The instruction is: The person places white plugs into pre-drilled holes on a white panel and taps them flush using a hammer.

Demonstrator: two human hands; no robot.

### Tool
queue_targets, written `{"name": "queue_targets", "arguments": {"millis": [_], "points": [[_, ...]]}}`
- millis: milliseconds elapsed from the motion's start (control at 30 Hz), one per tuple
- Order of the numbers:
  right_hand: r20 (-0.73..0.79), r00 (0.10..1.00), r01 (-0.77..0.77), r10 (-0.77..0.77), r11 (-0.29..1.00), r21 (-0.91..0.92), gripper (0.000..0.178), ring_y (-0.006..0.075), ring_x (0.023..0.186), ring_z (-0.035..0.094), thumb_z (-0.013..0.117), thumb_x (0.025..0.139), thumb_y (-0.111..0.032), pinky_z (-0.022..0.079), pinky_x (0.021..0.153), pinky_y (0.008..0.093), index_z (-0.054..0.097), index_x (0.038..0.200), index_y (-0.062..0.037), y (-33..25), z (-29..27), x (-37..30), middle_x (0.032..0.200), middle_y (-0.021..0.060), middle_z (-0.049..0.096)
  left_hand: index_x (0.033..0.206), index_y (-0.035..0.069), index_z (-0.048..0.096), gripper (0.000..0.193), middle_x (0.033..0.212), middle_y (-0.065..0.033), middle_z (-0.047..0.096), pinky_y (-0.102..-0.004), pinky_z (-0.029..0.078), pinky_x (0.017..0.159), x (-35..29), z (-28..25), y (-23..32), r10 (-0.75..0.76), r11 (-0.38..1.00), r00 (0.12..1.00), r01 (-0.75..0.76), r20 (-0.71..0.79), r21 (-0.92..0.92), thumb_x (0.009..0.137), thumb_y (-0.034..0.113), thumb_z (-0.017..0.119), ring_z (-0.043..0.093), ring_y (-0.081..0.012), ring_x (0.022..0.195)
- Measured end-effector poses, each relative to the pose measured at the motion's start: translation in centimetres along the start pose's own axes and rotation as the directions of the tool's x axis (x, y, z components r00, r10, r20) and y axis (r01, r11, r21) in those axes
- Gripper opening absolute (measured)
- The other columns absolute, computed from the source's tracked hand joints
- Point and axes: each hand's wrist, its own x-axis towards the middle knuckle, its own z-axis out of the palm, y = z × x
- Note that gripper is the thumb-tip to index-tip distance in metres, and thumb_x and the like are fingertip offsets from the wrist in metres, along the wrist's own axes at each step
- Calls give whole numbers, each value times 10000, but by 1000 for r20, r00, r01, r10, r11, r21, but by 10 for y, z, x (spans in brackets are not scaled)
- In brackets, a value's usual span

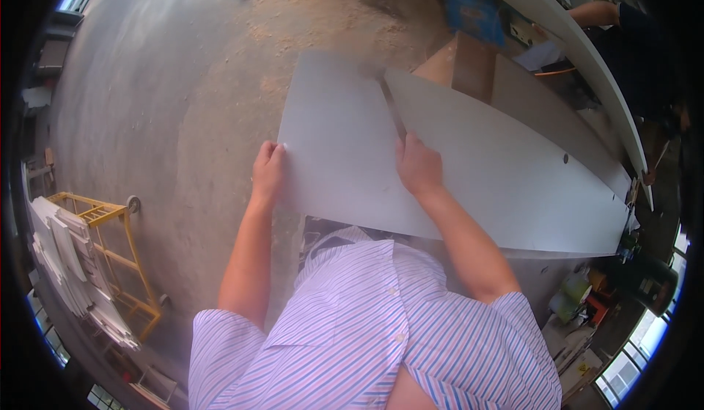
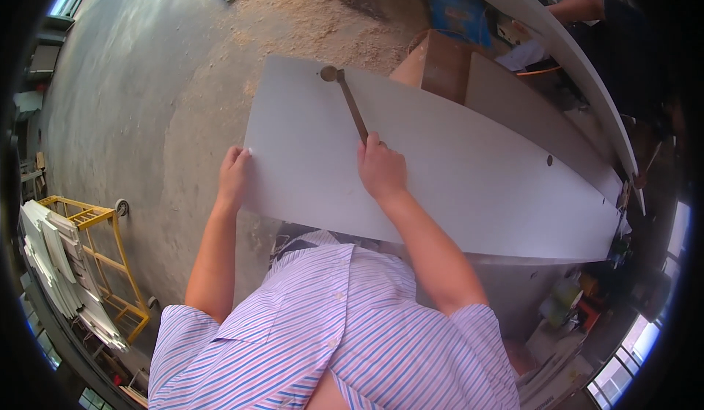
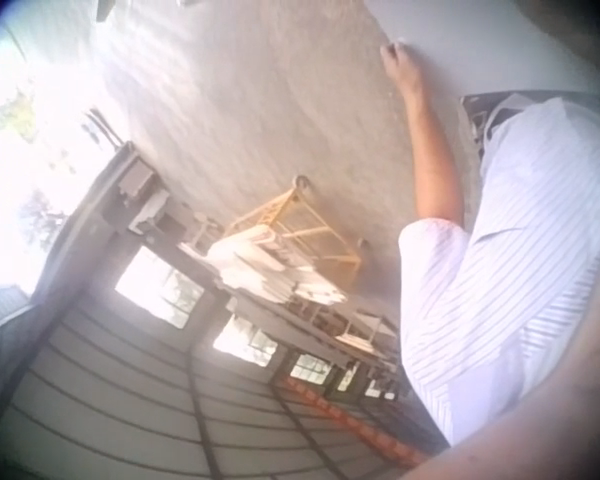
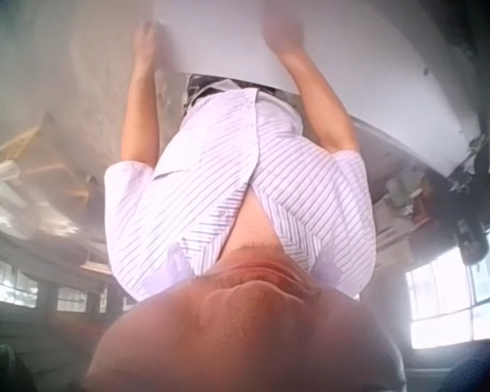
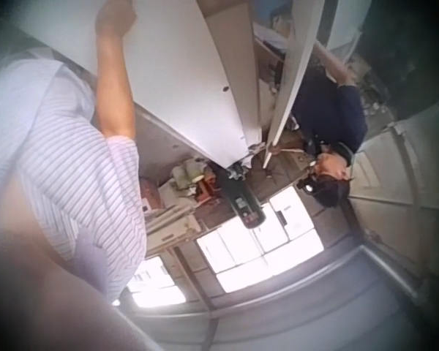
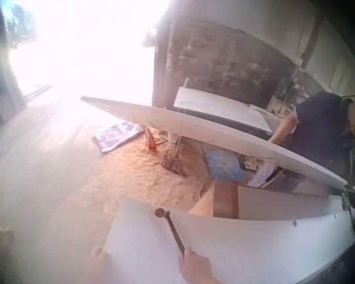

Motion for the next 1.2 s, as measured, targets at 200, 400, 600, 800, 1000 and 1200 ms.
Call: {"name": "queue_targets", "arguments": {"millis": [200,400,600,800,1000,1200], "points": [[-18,999,-33,36,993,114,247,367,623,673,532,1019,-274,537,572,489,513,949,-38,-4,-11,5,730,166,666,957,18,582,240,847,-10,564,-289,449,727,-4,0,1,-38,999,999,38,-8,23,1006,249,540,494,-100,801],[30,999,-12,12,1000,-12,251,363,604,665,536,1019,-271,529,537,477,505,939,-35,14,6,2,718,155,657,961,14,576,237,858,-11,567,-278,440,725,1,4,-1,-24,999,999,24,26,30,1008,242,533,492,-96,805],[-74,997,-1,8,995,102,237,362,596,667,541,1014,-265,536,539,472,516,941,-41,0,-7,-1,709,152,670,971,18,575,234,872,-16,569,-285,445,738,2,1,-1,-3,1000,1000,3,8,0,1011,243,524,491,-96,820],[-48,999,1,6,989,146,236,354,569,649,550,1010,-261,522,525,463,510,930,-43,6,-3,-4,687,133,653,954,51,582,183,836,40,522,-246,412,708,-2,2,11,-15,1000,1000,15,24,9,1014,220,543,453,-55,794],[-116,951,-223,288,893,391,232,365,580,638,558,1003,-256,498,534,476,510,911,-49,48,-55,-46,693,144,650,983,4,610,214,1353,-235,563,-447,407,1036,-10,82,53,572,603,813,-508,110,615,1006,201,531,520,-378,1218],[-84,847,-429,525,767,477,294,403,649,636,563,1000,-310,487,591,497,522,873,-48,139,-73,-154,688,162,634,1028,6,572,129,1503,-299,418,-516,333,1130,27,177,75,707,228,550,-773,445,593,989,125,537,367,-490,1392]]}}
